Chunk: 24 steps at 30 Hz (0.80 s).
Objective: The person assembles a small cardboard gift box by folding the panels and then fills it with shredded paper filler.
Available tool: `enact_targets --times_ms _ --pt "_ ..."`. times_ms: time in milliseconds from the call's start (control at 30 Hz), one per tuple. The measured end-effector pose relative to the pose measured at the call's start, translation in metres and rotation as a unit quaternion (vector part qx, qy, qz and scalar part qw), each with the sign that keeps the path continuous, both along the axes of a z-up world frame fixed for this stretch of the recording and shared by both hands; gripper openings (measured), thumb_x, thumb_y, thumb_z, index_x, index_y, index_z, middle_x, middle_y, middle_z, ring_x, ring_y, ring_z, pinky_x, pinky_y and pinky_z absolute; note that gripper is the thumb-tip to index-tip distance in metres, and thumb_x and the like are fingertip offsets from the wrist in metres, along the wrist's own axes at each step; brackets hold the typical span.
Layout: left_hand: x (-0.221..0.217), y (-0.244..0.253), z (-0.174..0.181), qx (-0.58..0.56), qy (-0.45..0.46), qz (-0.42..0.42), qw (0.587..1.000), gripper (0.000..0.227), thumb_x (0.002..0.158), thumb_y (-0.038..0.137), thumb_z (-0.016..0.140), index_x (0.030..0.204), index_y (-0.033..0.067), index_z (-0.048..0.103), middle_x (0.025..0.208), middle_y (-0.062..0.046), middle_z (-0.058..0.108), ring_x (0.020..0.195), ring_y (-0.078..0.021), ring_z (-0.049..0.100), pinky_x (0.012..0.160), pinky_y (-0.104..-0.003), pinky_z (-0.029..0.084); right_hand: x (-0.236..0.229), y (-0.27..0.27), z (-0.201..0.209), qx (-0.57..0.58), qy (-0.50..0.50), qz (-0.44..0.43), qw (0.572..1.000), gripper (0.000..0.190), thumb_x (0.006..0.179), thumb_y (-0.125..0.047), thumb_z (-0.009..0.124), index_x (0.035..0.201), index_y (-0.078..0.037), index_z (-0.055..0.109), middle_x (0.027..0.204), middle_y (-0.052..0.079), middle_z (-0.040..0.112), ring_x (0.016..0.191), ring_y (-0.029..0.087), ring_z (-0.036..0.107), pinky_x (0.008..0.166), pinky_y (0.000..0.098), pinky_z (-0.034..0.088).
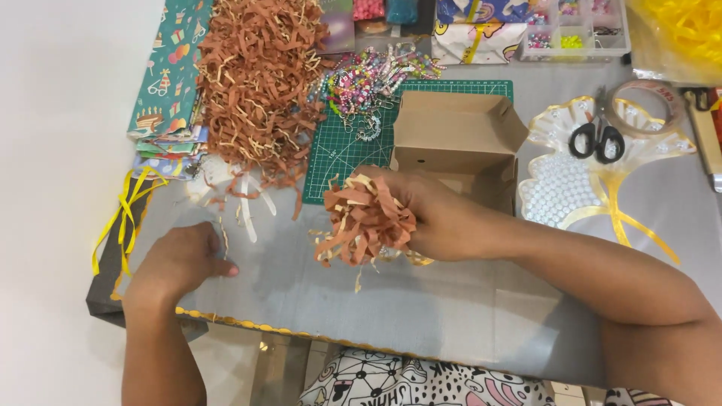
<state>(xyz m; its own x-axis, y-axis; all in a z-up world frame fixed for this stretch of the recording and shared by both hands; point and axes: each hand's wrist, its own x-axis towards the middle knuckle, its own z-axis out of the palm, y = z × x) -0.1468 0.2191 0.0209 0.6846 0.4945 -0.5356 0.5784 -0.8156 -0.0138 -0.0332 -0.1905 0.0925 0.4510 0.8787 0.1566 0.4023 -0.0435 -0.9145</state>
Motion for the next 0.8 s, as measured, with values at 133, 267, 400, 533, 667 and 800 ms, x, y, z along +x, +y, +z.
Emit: enact_targets --times_ms 133,267,400,533,667,800 --pt "0.017 -0.004 0.014 -0.124 -0.027 0.022 0.992 0.01 0.092 0.004 0.086 0.085 0.0055 0.078 0.079 -0.007 0.08 0.069 -0.0229 0.077 0.073 -0.038 0.046 -0.004 -0.004 -0.009 0.013 -0.044 0.006 0.999 0.016 0.111 -0.01 0.067 0.126 -0.014 0.069 0.109 0.001 0.065 0.1 0.019 0.068 0.086 0.0348 0.052" --pt "0.051 -0.001 0.004 -0.025 -0.147 -0.153 0.977 0.025 0.102 0.017 0.065 0.083 0.01 0.08 0.078 -0.016 0.08 0.082 -0.0363 0.069 0.076 -0.047 0.046 -0.006 -0.004 -0.012 -0.012 -0.052 0.004 0.999 0.021 0.108 -0.006 0.063 0.128 -0.014 0.067 0.11 0.002 0.069 0.1 0.019 0.069 0.085 0.0341 0.051" --pt "0.07 -0.062 0.047 0.045 -0.398 -0.268 0.876 0.049 0.103 -0.008 0.064 0.15 0.0039 0.073 0.128 -0.029 0.073 0.105 -0.0588 0.078 0.086 -0.063 0.064 0.008 -0.005 -0.052 0.041 -0.047 -0.036 0.997 0.049 0.108 -0.017 0.076 0.155 -0.009 0.067 0.123 0.017 0.086 0.124 0.033 0.081 0.129 0.0617 0.044" --pt "0.082 -0.098 0.06 0.183 -0.484 -0.317 0.795 0.08 0.086 0.003 0.101 0.16 0.0044 0.072 0.165 -0.027 0.058 0.15 -0.0638 0.049 0.118 -0.075 0.036 0.0 -0.008 -0.019 0.045 -0.021 -0.047 0.998 0.041 0.101 -0.006 0.077 0.143 -0.006 0.073 0.114 0.016 0.085 0.114 0.032 0.078 0.113 0.0588 0.06" --pt "0.092 -0.129 0.068 0.179 -0.539 -0.363 0.739 0.033 0.095 0.017 0.091 0.127 0.0173 0.09 0.164 -0.017 0.065 0.153 -0.0452 0.055 0.111 -0.063 0.043 -0.004 -0.008 -0.004 -0.037 -0.085 -0.054 0.994 0.02 0.106 -0.013 0.068 0.125 -0.017 0.067 0.109 0.001 0.08 0.102 0.019 0.077 0.085 0.0349 0.052" --pt "0.085 -0.17 0.094 -0.192 -0.512 -0.459 0.7 0.045 0.122 0.04 0.057 0.128 0.0052 0.085 0.14 -0.019 0.076 0.129 -0.0394 0.075 0.101 -0.055 0.059 0.004 -0.013 -0.007 -0.014 -0.066 -0.043 0.997 0.045 0.107 -0.02 0.077 0.151 -0.017 0.067 0.125 0.004 0.084 0.112 0.018 0.081 0.092 0.034 0.061"
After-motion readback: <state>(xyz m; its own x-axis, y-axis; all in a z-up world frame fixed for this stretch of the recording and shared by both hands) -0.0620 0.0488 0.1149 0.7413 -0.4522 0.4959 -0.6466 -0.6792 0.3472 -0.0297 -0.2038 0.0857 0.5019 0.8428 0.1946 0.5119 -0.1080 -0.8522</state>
